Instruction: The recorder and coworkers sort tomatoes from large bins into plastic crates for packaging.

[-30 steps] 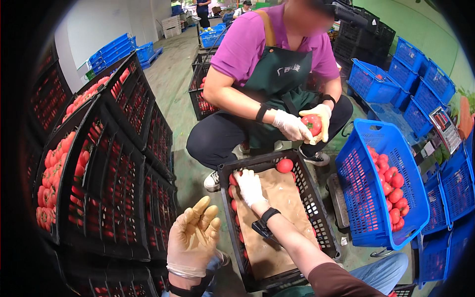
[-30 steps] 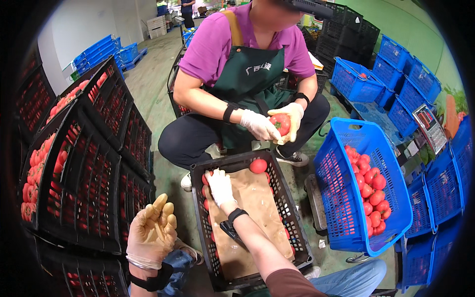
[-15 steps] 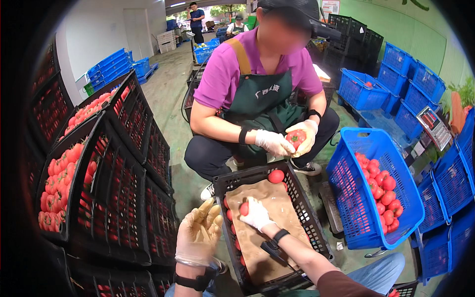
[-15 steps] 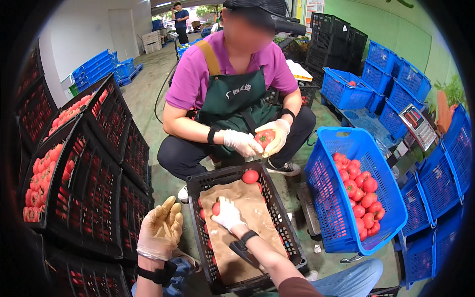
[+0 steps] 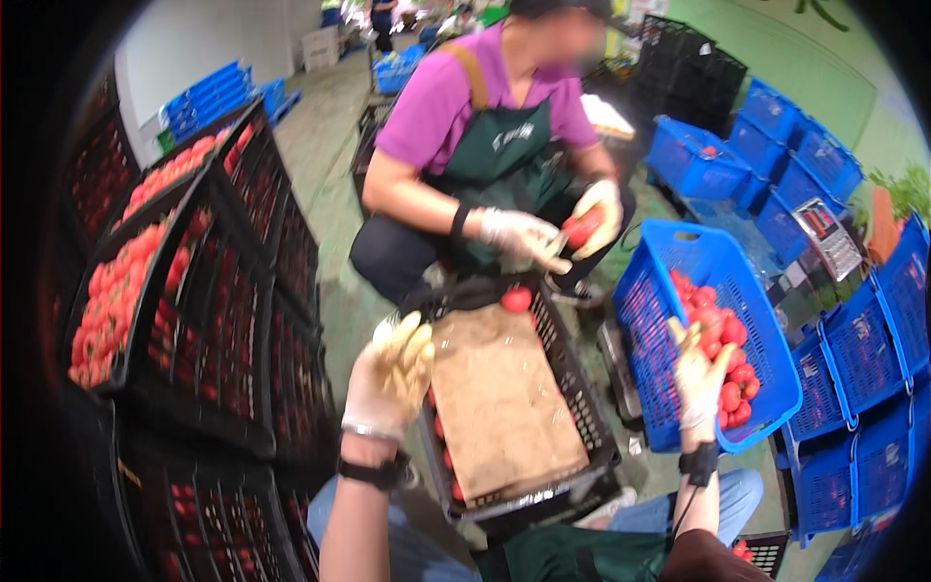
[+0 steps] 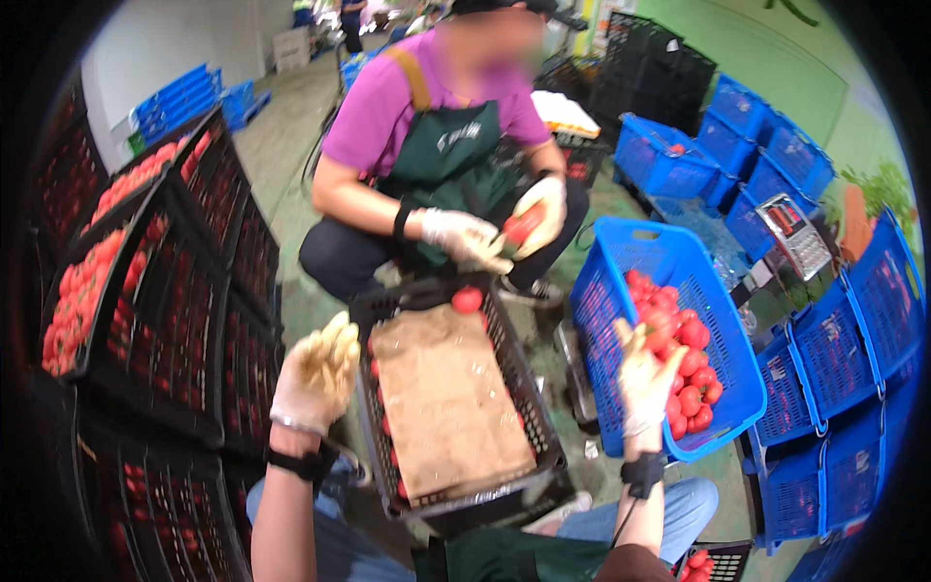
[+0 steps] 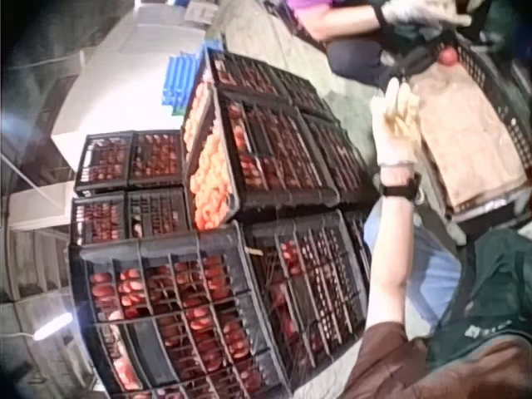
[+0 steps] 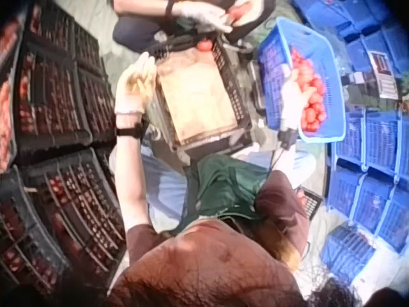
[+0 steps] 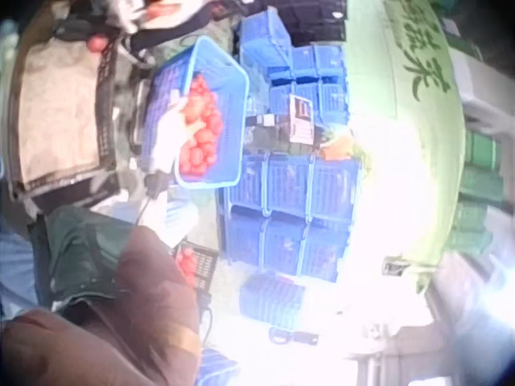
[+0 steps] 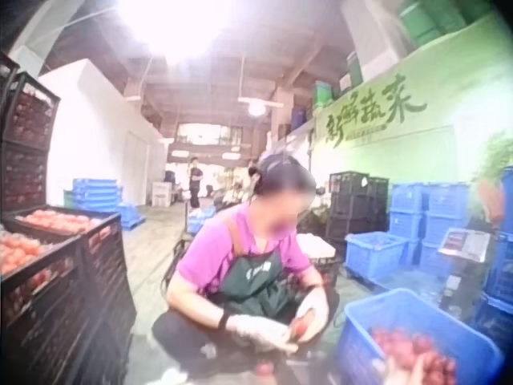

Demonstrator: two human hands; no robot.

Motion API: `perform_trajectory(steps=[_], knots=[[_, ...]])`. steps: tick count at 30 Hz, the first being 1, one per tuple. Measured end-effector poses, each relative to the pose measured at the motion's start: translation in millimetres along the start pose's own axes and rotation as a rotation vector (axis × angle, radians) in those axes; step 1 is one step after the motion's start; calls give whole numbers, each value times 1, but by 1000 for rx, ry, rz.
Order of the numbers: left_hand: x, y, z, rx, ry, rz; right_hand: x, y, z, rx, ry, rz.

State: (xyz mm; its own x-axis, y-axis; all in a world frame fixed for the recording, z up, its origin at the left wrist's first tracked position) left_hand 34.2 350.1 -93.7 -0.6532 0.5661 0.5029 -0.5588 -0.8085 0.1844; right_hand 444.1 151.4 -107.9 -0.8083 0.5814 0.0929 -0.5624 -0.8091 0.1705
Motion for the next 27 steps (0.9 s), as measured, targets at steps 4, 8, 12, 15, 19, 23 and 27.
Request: perform_trajectory(steps=[4, 8, 12, 15, 19, 23, 27], knots=[[4, 4, 5, 68, -90, -15, 14, -10, -26, -124, 894, -112], [5, 0, -6, 53, -84, -25, 150, 9, -125, -383, 1903, 323], [10, 1, -10, 76, -73, -21, 261, 46, -182, -785, 2843, 579], [16, 4, -6, 116, -45, 11, 290, 55, -215, -822, 2972, 762], [19, 7, -6, 98, -29, 2, 294, 64, -220, -842, 3075, 608], [14, 3, 4, 74, -48, -4, 263, 52, -218, -939, 3057, 338], [17, 5, -9, 60, -60, 13, 218, 47, -141, -969, 2584, -41]])
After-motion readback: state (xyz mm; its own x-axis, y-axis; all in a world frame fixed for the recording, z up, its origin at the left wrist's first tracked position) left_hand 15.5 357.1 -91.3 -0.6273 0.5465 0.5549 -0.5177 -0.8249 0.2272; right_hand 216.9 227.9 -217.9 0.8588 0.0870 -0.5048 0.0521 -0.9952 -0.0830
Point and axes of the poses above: each hand's wrist, its own y-axis away from the middle knuckle, its own z-axis out of the palm, x = y × z, the point moved 2 cm from there along -y, towards the middle knuckle, and after that the axes turned 8 degrees about -y, right-handed, at the moved point
